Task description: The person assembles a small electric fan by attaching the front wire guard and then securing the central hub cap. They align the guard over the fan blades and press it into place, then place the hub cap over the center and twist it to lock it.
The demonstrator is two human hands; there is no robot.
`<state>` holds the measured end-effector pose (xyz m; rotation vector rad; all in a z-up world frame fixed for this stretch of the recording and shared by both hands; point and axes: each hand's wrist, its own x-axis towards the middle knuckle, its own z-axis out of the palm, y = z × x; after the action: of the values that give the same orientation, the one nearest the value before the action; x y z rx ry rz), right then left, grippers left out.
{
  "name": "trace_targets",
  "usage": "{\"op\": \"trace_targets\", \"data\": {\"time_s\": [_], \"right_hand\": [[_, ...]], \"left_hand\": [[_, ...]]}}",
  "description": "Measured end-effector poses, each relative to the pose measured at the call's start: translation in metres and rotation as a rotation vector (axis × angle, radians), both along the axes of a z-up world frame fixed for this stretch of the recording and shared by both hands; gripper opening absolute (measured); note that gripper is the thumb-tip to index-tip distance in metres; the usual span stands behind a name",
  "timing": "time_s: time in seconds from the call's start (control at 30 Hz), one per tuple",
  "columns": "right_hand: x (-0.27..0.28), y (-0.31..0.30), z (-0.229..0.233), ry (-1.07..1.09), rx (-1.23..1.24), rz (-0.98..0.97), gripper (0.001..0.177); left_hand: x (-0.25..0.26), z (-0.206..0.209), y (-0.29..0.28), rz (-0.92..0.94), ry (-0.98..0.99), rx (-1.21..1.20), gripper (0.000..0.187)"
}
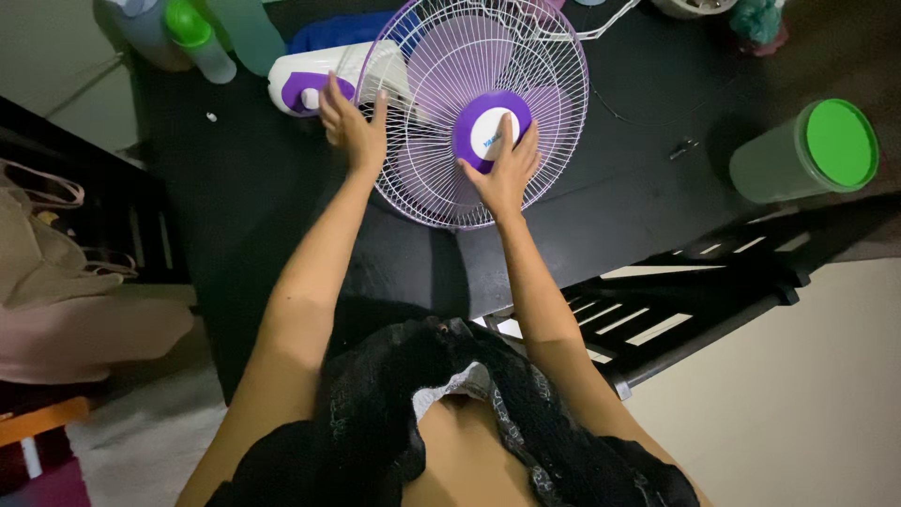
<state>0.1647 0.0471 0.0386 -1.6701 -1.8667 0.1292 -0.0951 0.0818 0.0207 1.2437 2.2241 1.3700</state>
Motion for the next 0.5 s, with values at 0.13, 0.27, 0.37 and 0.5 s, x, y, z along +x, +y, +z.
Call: {"op": "trace_targets", "data": {"time_s": [0.13,0.27,0.37,0.5], "right_hand": [[0.001,-0.002,-0.004,0.008,0.075,0.03,0.117],[-0.004,-0.008,-0.006,-0.058,0.041,0.017,0.115],[-0.009,-0.005,-0.004,-0.025,-0.027,-0.026,0.117],[-0.019,0.0,-0.003,0.029,0.008,-0.08,0.118]], "left_hand": [[-0.013,-0.03,0.009,-0.145,-0.199,0.222,0.079],[-0.01,-0.055,0.023,-0.18,-0.404,0.2,0.071],[-0.009,-0.065,0.028,-0.179,-0.46,0.225,0.069],[-0.007,-0.071,0.032,-0.142,-0.409,0.246,0.069]]}}
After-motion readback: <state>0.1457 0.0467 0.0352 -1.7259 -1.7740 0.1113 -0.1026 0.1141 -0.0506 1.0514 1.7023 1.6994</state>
